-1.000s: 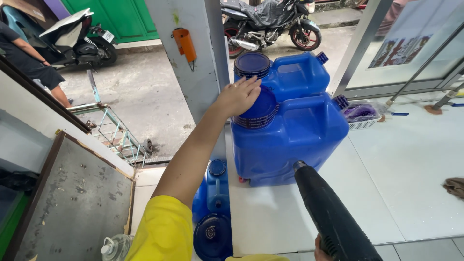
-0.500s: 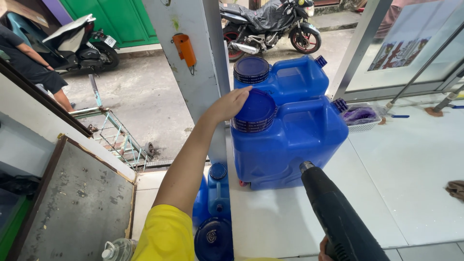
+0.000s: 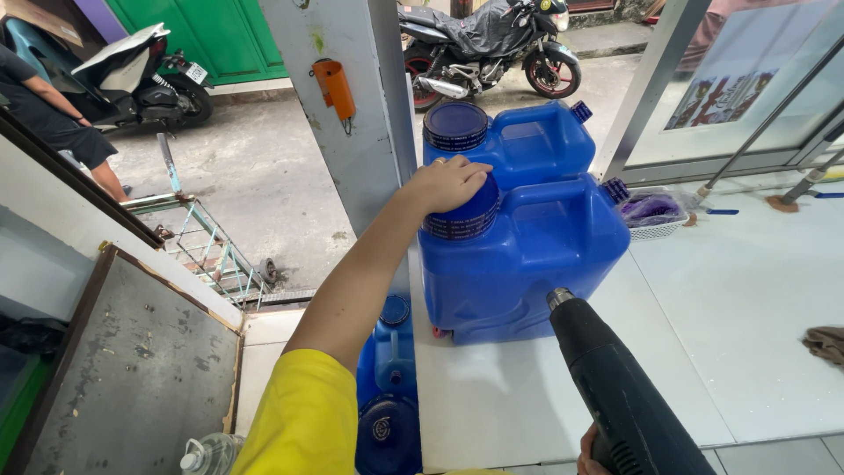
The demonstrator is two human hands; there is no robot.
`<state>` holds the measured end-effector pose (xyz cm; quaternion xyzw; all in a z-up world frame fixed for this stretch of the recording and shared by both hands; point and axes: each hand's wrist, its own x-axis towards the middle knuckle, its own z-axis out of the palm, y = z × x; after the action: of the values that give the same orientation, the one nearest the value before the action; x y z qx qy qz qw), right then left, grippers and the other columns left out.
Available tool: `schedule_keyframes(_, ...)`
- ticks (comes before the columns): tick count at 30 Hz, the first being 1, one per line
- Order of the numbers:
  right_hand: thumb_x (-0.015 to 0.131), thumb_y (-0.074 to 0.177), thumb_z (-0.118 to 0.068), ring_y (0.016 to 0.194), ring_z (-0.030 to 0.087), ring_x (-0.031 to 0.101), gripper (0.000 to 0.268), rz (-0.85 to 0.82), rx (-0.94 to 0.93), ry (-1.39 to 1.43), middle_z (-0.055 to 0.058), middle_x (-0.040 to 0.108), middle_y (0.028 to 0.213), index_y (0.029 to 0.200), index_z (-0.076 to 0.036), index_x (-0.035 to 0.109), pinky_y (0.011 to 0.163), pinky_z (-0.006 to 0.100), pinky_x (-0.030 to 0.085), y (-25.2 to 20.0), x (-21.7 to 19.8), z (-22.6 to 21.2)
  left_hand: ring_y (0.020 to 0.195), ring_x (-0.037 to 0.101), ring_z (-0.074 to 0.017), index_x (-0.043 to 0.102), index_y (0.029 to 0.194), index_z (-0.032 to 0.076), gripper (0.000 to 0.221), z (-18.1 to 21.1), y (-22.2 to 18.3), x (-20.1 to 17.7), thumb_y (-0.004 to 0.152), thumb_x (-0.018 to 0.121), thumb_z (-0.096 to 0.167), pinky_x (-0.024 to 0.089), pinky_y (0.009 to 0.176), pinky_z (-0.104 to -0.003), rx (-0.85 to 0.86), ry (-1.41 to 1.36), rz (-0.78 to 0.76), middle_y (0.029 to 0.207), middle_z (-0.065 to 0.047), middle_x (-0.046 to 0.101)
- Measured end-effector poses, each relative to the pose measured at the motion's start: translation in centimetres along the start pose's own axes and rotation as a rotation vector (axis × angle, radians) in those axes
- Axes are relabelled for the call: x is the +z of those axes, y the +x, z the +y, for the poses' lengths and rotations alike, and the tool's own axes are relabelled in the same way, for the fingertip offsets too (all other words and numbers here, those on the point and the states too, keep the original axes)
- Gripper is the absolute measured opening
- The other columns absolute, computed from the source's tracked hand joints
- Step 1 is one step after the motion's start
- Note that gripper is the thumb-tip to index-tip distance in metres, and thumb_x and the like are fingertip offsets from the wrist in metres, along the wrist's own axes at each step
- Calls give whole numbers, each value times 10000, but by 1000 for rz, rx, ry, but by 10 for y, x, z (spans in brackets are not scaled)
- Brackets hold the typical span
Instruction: Sealing water jug caps with a heat gun and washing a water jug in a sink
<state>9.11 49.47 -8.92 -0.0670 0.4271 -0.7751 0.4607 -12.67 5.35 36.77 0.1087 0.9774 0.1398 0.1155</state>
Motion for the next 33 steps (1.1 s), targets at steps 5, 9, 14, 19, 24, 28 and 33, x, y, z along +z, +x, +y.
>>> schedule_keyframes(5, 527, 693, -887, 1008, 311, 629, 575, -515, 155, 822, 11, 689, 1096, 1193, -631, 652, 968, 482, 445, 27, -83, 62, 1496, 263, -397, 309, 1598, 386, 658, 7, -3, -4, 986, 129, 544, 304, 1155, -580, -12, 37, -41, 1623, -58, 336)
schedule_keyframes(9, 452, 783, -786, 1105, 402, 640, 636, -606, 54, 408, 94, 671, 1193, 1218, -348, 605, 1020, 574, 453, 6, -51, 37, 1439, 349, -388, 305, 1596, 386, 656, 2, 0, -3, 989, 142, 574, 357, 1117, -571, -15, 56, 16, 1588, -86, 359)
schedule_keyframes(14, 361, 1031, -550, 1096, 503, 614, 622, -750, -183, 171, 245, 585, 1256, 1343, -34, 513, 983, 634, 468, 16, 79, -89, 1430, 365, -431, 286, 1599, 382, 640, 3, 5, 0, 996, 204, 582, 372, 1099, -595, -45, 102, 36, 1585, -157, 363)
schedule_keyframes(19, 322, 1078, -550, 1128, 538, 573, 616, -791, -343, 324, 266, 537, 1338, 1467, -90, 452, 979, 646, 412, 14, 98, -89, 1404, 391, -421, 338, 1571, 389, 634, 12, 2, -5, 993, 194, 607, 415, 1067, -583, -77, 141, -18, 1561, -147, 375)
schedule_keyframes(24, 775, 736, 27, 460, 354, 693, 360, 481, -548, -250, 189, 666, 749, 1048, -15, 601, 556, 482, 540, -18, 190, -89, 1540, 152, -415, 126, 1648, 383, 684, 22, -14, -7, 994, 127, 586, 212, 1213, -616, -188, 30, -59, 1687, -146, 157)
schedule_keyframes(28, 793, 803, 17, 535, 403, 687, 443, 388, -565, -100, 206, 655, 885, 1185, -72, 587, 530, 618, 559, -3, 126, -65, 1522, 223, -417, -5, 1646, 416, 726, 23, -16, -17, 962, 78, 645, 211, 1209, -612, -177, 49, -93, 1696, -154, 156)
schedule_keyframes(33, 790, 791, -7, 479, 357, 616, 427, 458, -617, -110, 201, 617, 840, 1164, -47, 584, 516, 538, 525, -8, 158, -55, 1572, 89, -357, 329, 1588, 358, 745, 34, -23, -13, 922, 188, 662, 8, 1190, -749, 35, 88, -6, 1686, -80, 231)
